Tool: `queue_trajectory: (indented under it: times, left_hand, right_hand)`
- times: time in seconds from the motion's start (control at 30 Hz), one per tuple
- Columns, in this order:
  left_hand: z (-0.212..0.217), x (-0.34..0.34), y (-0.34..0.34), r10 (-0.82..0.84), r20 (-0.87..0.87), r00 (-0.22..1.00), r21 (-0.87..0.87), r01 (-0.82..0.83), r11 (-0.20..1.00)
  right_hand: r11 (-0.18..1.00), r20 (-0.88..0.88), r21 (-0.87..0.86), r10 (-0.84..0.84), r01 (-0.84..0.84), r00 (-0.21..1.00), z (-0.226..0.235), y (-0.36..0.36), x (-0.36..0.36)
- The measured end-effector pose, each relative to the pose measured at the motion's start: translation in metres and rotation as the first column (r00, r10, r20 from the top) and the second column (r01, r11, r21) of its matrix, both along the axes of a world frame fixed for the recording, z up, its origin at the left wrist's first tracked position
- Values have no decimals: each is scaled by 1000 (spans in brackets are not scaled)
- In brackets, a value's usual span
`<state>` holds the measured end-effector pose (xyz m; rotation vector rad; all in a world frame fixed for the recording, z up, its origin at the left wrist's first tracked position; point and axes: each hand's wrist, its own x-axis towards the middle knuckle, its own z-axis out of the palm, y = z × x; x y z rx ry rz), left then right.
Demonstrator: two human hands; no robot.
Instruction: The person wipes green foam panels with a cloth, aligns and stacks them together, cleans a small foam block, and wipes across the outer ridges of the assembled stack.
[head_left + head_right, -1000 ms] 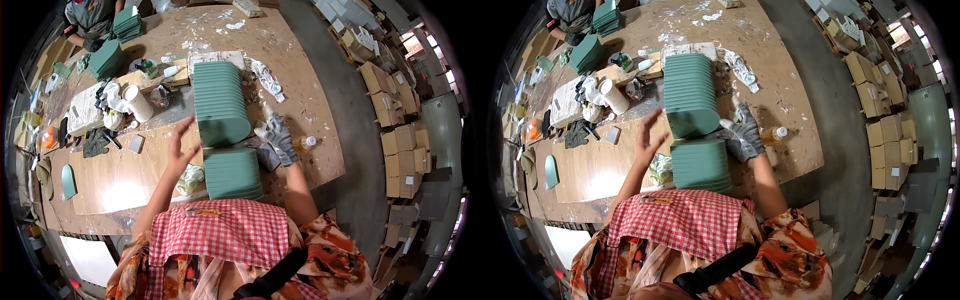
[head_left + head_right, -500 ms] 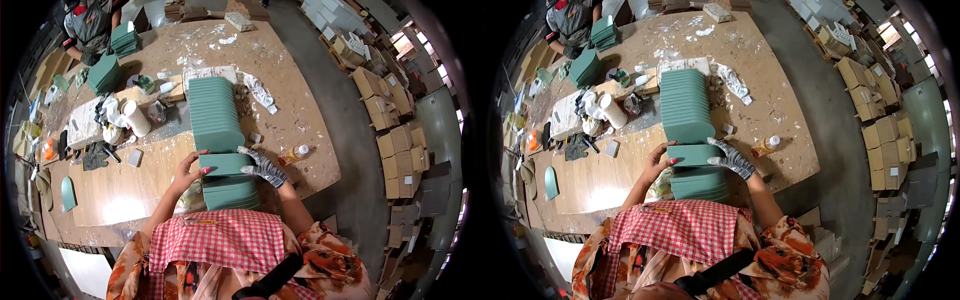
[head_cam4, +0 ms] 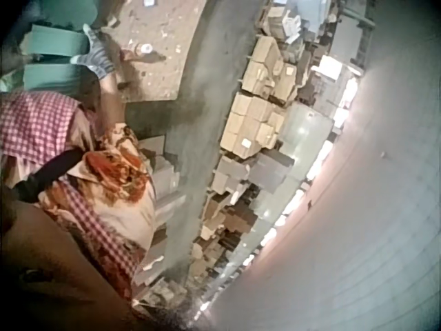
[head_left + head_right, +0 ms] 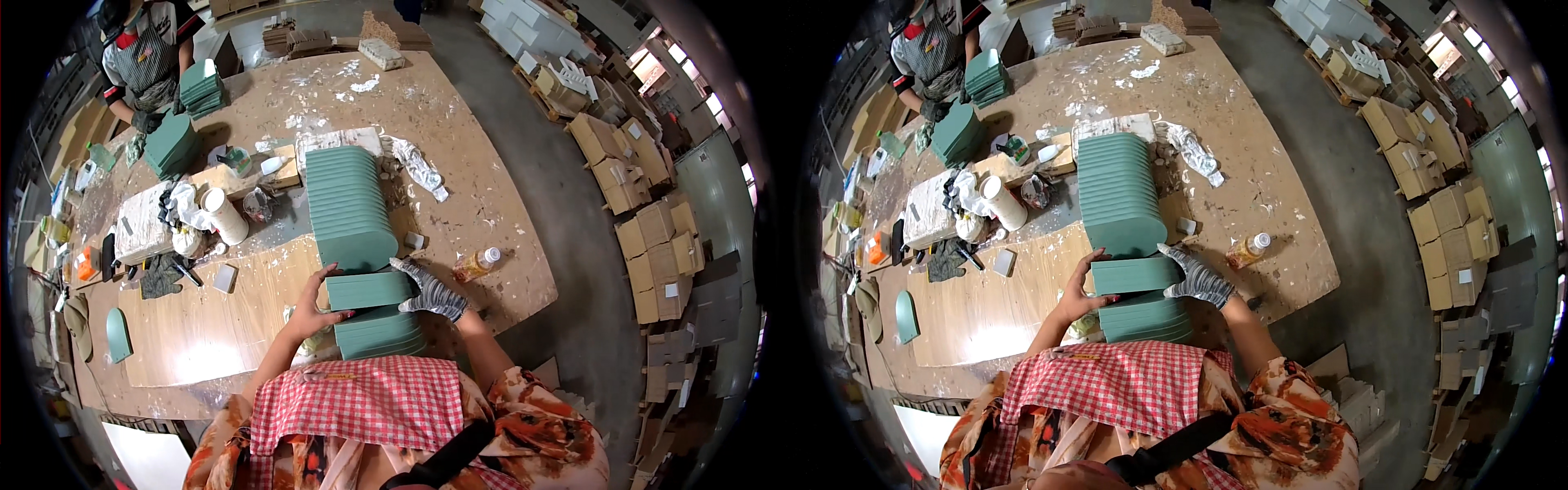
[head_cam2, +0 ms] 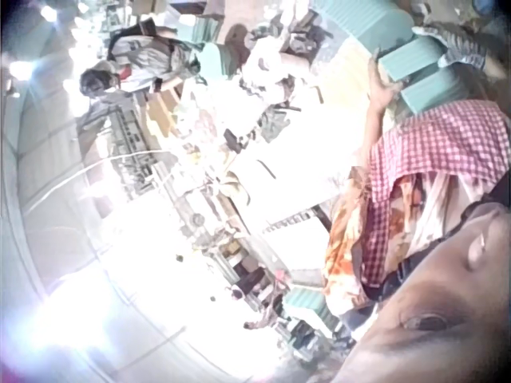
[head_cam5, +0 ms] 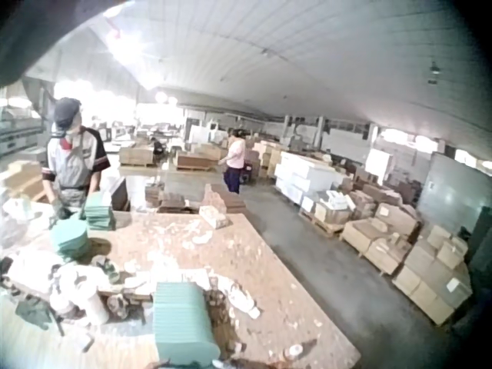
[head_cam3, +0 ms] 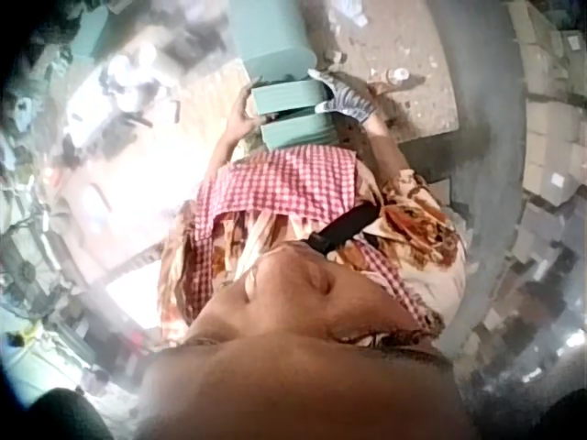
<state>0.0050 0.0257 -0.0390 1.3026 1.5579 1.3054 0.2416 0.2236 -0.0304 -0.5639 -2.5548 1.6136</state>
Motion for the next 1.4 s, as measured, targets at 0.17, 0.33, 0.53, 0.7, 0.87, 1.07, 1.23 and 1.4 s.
queue_trajectory:
  times: [0.17, 0.33, 0.53, 0.7, 0.87, 1.07, 1.23, 1.4]
  left_hand:
    - [-31, -1, -3, 64, -57, 996, -39, -67, 997]
    - [-39, -1, -9, 91, -128, 988, -49, -98, 994]
    - [-14, -1, -13, 197, 92, 976, 11, -199, 980]
    - [29, -2, -4, 226, 322, 919, -48, -223, 974]
    - [25, -3, -5, 227, 523, 822, -55, -233, 971]
    - [31, 0, -13, 369, 487, 792, -389, -182, 903]
    - [49, -4, -12, 328, 354, 876, -622, -42, 782]
    - [13, -19, -15, 234, 368, 900, -681, 90, 727]
  right_hand:
    - [984, 66, 92, -160, 154, 985, -16, -5, -7]
    - [968, -11, 115, -222, 222, 975, -12, -14, -12]
    - [973, -142, -49, -231, 226, 963, 21, -14, -21]
    - [845, -272, -487, -388, 222, 881, 32, -21, -43]
    - [936, -246, -296, -269, 192, 931, -21, -11, -21]
    - [775, 166, -421, -446, 472, 880, -37, -9, -23]
    - [740, 576, -343, -321, 579, 752, 3, -6, -32]
    - [776, 525, -254, -390, 577, 757, -16, -7, -33]
